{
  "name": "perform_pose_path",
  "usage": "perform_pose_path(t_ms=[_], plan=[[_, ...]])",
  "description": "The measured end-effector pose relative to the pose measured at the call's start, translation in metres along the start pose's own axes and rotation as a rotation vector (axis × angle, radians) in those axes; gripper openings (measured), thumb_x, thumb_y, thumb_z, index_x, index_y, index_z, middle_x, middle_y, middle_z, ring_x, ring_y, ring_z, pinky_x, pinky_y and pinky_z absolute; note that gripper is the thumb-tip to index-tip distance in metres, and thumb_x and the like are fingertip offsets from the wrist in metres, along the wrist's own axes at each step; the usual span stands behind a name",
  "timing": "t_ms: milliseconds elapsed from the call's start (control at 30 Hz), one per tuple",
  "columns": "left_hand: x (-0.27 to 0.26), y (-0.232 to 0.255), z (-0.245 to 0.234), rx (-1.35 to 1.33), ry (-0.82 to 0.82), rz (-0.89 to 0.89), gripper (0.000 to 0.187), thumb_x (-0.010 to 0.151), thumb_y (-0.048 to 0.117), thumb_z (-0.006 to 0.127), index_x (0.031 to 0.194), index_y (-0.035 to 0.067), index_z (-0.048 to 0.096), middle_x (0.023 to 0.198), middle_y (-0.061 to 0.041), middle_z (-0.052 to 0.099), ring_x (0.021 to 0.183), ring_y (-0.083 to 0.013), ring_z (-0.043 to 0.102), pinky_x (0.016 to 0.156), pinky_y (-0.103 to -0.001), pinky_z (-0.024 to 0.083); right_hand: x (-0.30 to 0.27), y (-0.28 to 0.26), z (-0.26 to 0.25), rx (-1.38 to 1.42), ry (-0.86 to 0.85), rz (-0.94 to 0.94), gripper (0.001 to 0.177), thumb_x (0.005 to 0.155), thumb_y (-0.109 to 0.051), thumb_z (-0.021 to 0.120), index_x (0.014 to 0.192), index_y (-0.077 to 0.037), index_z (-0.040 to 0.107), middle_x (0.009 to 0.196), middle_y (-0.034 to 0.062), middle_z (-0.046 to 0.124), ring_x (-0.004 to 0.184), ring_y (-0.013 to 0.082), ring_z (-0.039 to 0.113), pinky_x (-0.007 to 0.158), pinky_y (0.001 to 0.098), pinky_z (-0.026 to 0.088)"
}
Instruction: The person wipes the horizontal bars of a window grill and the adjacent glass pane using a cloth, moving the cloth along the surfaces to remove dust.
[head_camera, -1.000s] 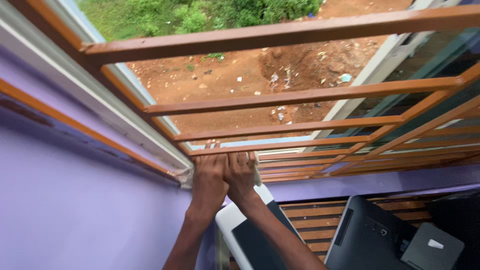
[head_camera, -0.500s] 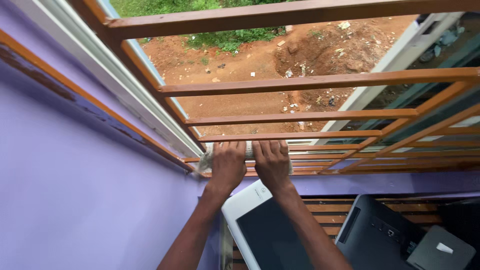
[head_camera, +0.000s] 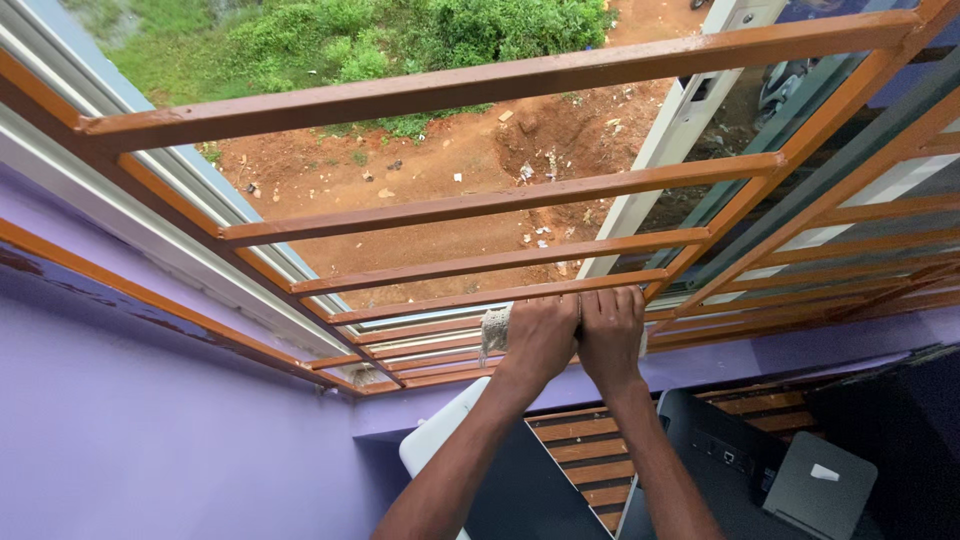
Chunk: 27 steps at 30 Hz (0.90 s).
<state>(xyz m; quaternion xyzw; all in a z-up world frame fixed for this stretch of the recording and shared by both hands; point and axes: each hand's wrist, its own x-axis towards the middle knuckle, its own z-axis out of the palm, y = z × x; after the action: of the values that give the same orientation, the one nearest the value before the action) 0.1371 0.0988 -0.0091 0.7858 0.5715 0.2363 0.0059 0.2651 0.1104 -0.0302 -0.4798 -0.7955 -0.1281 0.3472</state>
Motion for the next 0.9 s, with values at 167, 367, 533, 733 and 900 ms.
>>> perform_pose_path(t_ms=[167,367,533,733,900], plan=[[-0.010,-0.012,-0.018,-0.016,-0.009,0.013,0.025,0.064,0.010,0.077,0.085,0.004,0.067,0.077,-0.017,0.070,0.072,-0.0337,0.072,0.066,-0.045,0.055,0.008,-0.022,-0.004,-0.079,-0.001,0.064,0.023,0.075,-0.006,0.069,0.097,-0.001,0.066,0.092,0.0150,0.062,0.098,0.0354,0.058,0.106,0.0537,0.042],[-0.036,-0.058,-0.025,0.041,-0.267,-0.153,0.009,0.085,0.011,0.067,0.090,0.004,0.064,0.077,-0.015,0.070,0.067,-0.0300,0.072,0.063,-0.044,0.056,0.001,-0.062,0.030,-0.117,-0.047,0.023,0.014,0.082,-0.006,0.066,0.095,-0.002,0.065,0.090,0.0153,0.064,0.095,0.0322,0.062,0.105,0.0546,0.042],[-0.080,-0.112,-0.072,0.100,0.002,-0.189,0.014,0.072,0.016,0.067,0.081,0.005,0.066,0.074,-0.018,0.069,0.071,-0.0361,0.070,0.074,-0.050,0.054,0.010,-0.142,0.050,-0.005,-0.109,0.002,0.009,0.084,-0.011,0.064,0.091,-0.006,0.065,0.085,0.0131,0.064,0.090,0.0314,0.063,0.099,0.0548,0.041],[-0.103,-0.134,-0.104,0.150,0.154,-0.182,0.013,0.079,0.017,0.063,0.084,0.005,0.067,0.080,-0.018,0.070,0.080,-0.0393,0.068,0.077,-0.051,0.052,0.026,-0.198,0.040,0.059,0.011,-0.053,0.015,0.081,-0.013,0.064,0.094,-0.006,0.064,0.089,0.0119,0.063,0.094,0.0304,0.061,0.099,0.0523,0.040],[-0.097,-0.121,-0.099,0.189,0.178,-0.214,0.018,0.079,0.023,0.065,0.083,0.006,0.070,0.078,-0.019,0.071,0.076,-0.0386,0.069,0.075,-0.052,0.050,0.025,-0.179,0.032,0.107,0.004,-0.140,0.012,0.085,-0.013,0.063,0.096,-0.007,0.065,0.092,0.0111,0.063,0.096,0.0293,0.061,0.097,0.0479,0.042]])
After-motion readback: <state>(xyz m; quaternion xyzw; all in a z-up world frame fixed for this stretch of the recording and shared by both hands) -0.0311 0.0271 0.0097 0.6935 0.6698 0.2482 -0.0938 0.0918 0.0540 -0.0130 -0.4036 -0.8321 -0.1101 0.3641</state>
